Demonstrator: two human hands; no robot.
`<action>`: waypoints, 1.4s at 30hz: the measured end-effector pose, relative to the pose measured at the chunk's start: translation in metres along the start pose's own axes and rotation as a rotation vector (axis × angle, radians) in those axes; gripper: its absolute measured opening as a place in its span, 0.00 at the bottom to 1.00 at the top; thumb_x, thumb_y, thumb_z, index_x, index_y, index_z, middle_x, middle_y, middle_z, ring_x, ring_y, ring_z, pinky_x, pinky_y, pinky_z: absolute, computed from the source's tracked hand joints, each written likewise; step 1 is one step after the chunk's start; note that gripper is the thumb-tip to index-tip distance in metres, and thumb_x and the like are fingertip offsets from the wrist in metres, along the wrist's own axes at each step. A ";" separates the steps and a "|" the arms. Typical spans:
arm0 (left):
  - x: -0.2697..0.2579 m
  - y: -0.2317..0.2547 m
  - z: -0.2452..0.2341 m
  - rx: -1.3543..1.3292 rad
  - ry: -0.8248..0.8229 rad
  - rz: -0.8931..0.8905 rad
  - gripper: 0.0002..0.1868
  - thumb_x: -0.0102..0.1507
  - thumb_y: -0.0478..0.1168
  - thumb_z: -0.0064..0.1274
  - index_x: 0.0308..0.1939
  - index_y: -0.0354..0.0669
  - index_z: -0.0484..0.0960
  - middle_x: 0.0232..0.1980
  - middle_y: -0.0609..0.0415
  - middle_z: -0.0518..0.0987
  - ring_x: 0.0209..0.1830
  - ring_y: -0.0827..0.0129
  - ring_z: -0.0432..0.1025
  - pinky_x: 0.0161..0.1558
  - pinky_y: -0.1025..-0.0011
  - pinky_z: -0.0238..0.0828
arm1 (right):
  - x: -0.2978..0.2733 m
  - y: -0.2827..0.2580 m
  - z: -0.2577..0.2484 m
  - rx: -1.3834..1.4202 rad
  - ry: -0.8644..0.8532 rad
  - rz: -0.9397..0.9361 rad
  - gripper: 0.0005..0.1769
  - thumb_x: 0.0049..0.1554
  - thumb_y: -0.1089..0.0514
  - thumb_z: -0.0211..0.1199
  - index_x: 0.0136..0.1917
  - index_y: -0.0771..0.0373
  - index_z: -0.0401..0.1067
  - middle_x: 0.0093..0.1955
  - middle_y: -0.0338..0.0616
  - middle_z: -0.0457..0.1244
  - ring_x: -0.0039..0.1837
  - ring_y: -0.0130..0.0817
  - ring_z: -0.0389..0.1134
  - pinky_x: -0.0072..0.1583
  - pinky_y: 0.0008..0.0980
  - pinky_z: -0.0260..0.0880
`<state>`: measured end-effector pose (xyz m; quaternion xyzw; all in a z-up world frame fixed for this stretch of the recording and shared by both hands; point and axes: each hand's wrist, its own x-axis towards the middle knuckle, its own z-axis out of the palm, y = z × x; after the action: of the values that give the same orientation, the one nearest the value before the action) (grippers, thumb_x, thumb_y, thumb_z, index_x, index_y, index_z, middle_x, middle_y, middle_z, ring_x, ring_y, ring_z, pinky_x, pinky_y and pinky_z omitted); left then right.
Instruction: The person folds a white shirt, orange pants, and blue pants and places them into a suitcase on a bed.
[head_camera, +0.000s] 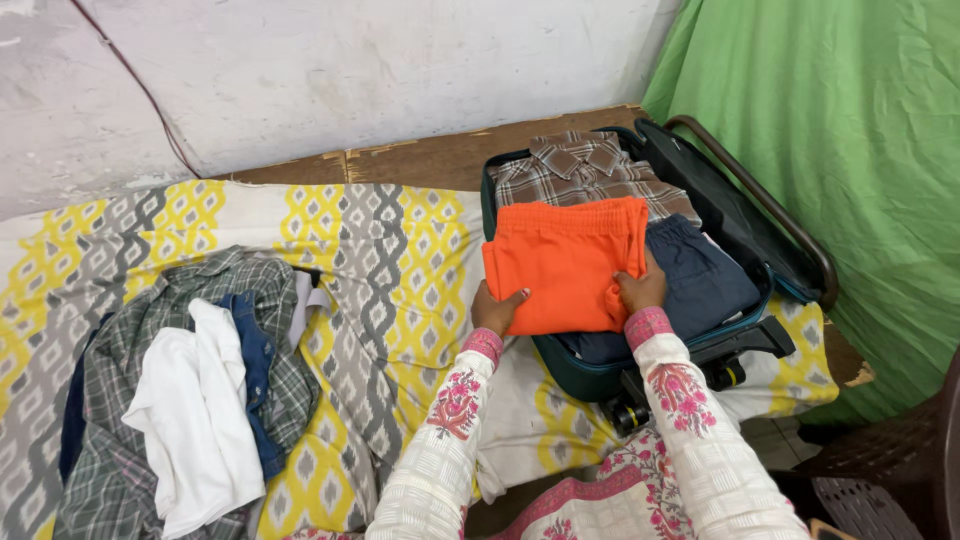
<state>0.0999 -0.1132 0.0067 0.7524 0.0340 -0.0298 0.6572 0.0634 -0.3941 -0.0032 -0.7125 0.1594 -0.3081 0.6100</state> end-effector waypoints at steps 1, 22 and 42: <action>-0.014 -0.002 -0.004 -0.072 -0.025 0.002 0.30 0.50 0.43 0.72 0.51 0.36 0.78 0.50 0.46 0.85 0.47 0.61 0.81 0.51 0.65 0.78 | -0.013 -0.006 -0.002 -0.085 0.041 -0.023 0.39 0.46 0.74 0.64 0.72 0.64 0.70 0.53 0.51 0.72 0.45 0.34 0.71 0.48 0.31 0.71; -0.221 -0.160 -0.217 -0.306 0.259 -0.050 0.25 0.55 0.25 0.61 0.57 0.34 0.76 0.52 0.48 0.85 0.49 0.65 0.79 0.54 0.69 0.75 | -0.289 -0.027 0.092 0.051 -0.342 0.301 0.38 0.51 0.73 0.65 0.74 0.63 0.67 0.53 0.44 0.71 0.38 0.27 0.63 0.41 0.28 0.66; -0.168 -0.215 -0.271 0.015 0.424 0.050 0.28 0.60 0.32 0.59 0.65 0.33 0.74 0.61 0.44 0.80 0.60 0.62 0.75 0.61 0.68 0.69 | -0.265 0.067 0.127 -0.497 -0.675 -0.029 0.41 0.56 0.50 0.70 0.75 0.68 0.59 0.72 0.57 0.56 0.69 0.44 0.62 0.67 0.35 0.65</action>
<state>-0.0870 0.1816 -0.1541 0.7472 0.1526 0.1449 0.6304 -0.0471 -0.1501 -0.1417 -0.9012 0.0102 -0.0181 0.4329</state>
